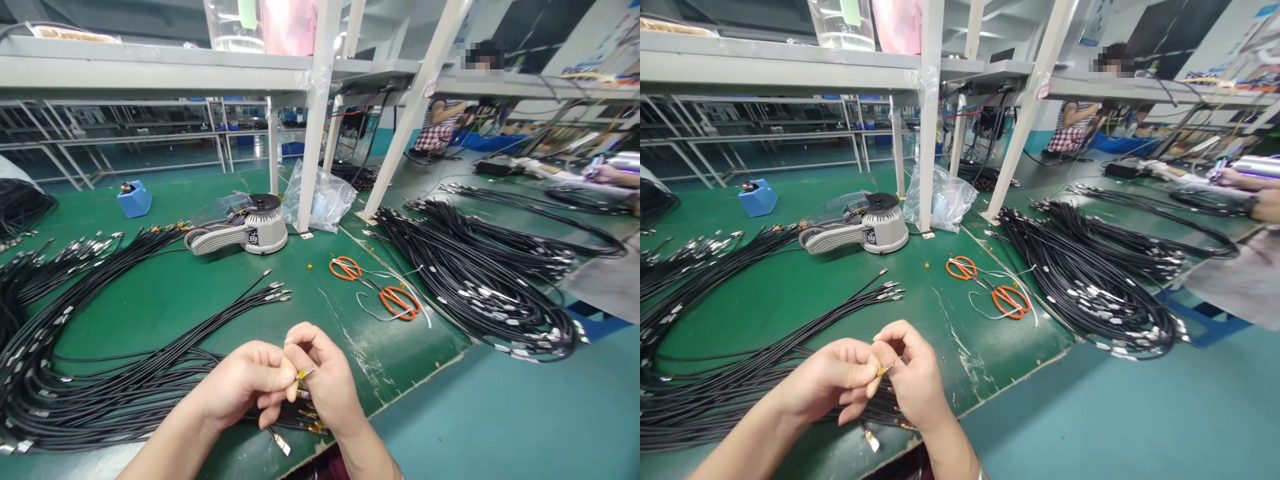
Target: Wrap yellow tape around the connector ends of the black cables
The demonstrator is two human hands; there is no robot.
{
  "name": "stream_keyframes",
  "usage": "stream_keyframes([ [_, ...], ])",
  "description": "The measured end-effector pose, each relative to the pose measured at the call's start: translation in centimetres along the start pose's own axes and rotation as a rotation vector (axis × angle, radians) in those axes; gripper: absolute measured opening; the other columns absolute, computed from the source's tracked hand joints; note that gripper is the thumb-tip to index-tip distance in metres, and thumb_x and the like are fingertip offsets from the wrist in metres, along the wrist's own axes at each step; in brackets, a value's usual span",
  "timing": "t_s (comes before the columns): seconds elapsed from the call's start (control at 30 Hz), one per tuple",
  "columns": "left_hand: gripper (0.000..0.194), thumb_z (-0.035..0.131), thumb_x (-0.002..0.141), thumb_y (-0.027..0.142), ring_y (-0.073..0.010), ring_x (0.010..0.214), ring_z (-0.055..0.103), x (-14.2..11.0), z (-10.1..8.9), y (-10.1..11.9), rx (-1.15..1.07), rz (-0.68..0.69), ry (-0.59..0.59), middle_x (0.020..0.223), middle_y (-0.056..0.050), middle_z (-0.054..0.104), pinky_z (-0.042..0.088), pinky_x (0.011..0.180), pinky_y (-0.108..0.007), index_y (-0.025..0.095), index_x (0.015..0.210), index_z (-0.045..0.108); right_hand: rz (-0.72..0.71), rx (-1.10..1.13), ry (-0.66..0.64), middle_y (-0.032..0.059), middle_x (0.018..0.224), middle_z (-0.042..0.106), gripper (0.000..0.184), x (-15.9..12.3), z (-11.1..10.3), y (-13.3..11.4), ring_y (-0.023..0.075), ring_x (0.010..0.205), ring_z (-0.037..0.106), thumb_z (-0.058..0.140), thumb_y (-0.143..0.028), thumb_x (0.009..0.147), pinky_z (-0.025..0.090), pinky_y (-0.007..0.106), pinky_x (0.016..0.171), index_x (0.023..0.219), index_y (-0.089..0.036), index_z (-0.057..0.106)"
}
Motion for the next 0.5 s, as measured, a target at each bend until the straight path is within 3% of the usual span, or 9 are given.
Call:
stream_keyframes([
  [0.1, 0.035, 0.071, 0.064, 0.044, -0.0037, 0.031, 0.026, 0.1, -0.1, 0.1, 0.013, 0.028, 0.023, 0.038, 0.008, 0.035, 0.026, 0.034, -0.019, 0.012, 0.059, 0.059, 0.043, 0.031, 0.031, -0.0006, 0.076, 0.059, 0.014, 0.4, -0.7, 0.1, 0.0126, 0.066, 0.054, 0.063, -0.033, 0.081, 0.046, 0.024, 0.064, 0.088, -0.020, 0.064],
  [0.17, 0.034, 0.068, 0.068, 0.045, -0.0044, 0.034, 0.029, -0.1, -0.1, 0.6, 0.125, 0.094, 0.135, 0.041, 0.007, 0.038, 0.027, 0.037, -0.019, 0.014, 0.061, 0.057, 0.057, 0.025, 0.076, 0.0005, 0.080, 0.061, 0.018, 0.4, -1.5, -0.1, 0.0134, 0.070, 0.057, 0.061, -0.035, 0.084, 0.048, 0.025, 0.068, 0.094, -0.021, 0.064],
  [0.27, 0.026, 0.059, 0.080, 0.037, -0.0080, 0.048, 0.043, -0.6, 0.3, 1.1, 0.520, 0.291, 0.401, 0.055, 0.003, 0.049, 0.034, 0.048, -0.021, 0.015, 0.066, 0.058, 0.037, -0.004, 0.049, 0.0009, 0.083, 0.062, 0.016, -0.1, -2.7, -0.8, 0.0132, 0.074, 0.058, 0.058, -0.035, 0.087, 0.048, 0.025, 0.073, 0.095, -0.022, 0.065],
  [0.33, 0.019, 0.053, 0.087, 0.028, -0.0106, 0.064, 0.051, -1.0, 0.9, 1.0, 0.825, 0.482, 0.494, 0.069, 0.000, 0.056, 0.039, 0.060, -0.023, 0.017, 0.074, 0.060, 0.001, -0.039, -0.025, 0.0009, 0.087, 0.061, 0.012, -0.6, -3.4, -1.2, 0.0131, 0.077, 0.058, 0.059, -0.031, 0.087, 0.048, 0.024, 0.074, 0.094, -0.023, 0.065],
  [0.43, 0.013, 0.048, 0.091, 0.017, -0.0115, 0.074, 0.052, -1.4, 1.5, 0.4, 1.139, 0.746, 0.420, 0.079, 0.000, 0.057, 0.040, 0.068, -0.023, 0.020, 0.091, 0.060, -0.086, -0.133, -0.111, 0.0012, 0.095, 0.058, 0.016, -1.4, -4.0, -1.6, 0.0137, 0.083, 0.058, 0.064, -0.021, 0.083, 0.047, 0.025, 0.077, 0.099, -0.025, 0.064],
  [0.5, 0.015, 0.047, 0.091, 0.012, -0.0114, 0.076, 0.050, -1.5, 1.6, 0.0, 1.256, 0.847, 0.347, 0.081, 0.000, 0.056, 0.040, 0.068, -0.022, 0.020, 0.099, 0.058, -0.144, -0.208, -0.148, 0.0014, 0.096, 0.058, 0.022, -1.6, -4.3, -1.8, 0.0143, 0.084, 0.057, 0.065, -0.016, 0.081, 0.047, 0.026, 0.078, 0.101, -0.025, 0.062],
])
Point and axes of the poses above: each hand's wrist, its own x-axis towards the middle knuckle, its own z-axis out of the palm, y = z × x, the point moved 1 cm from there along x, towards the middle knuckle
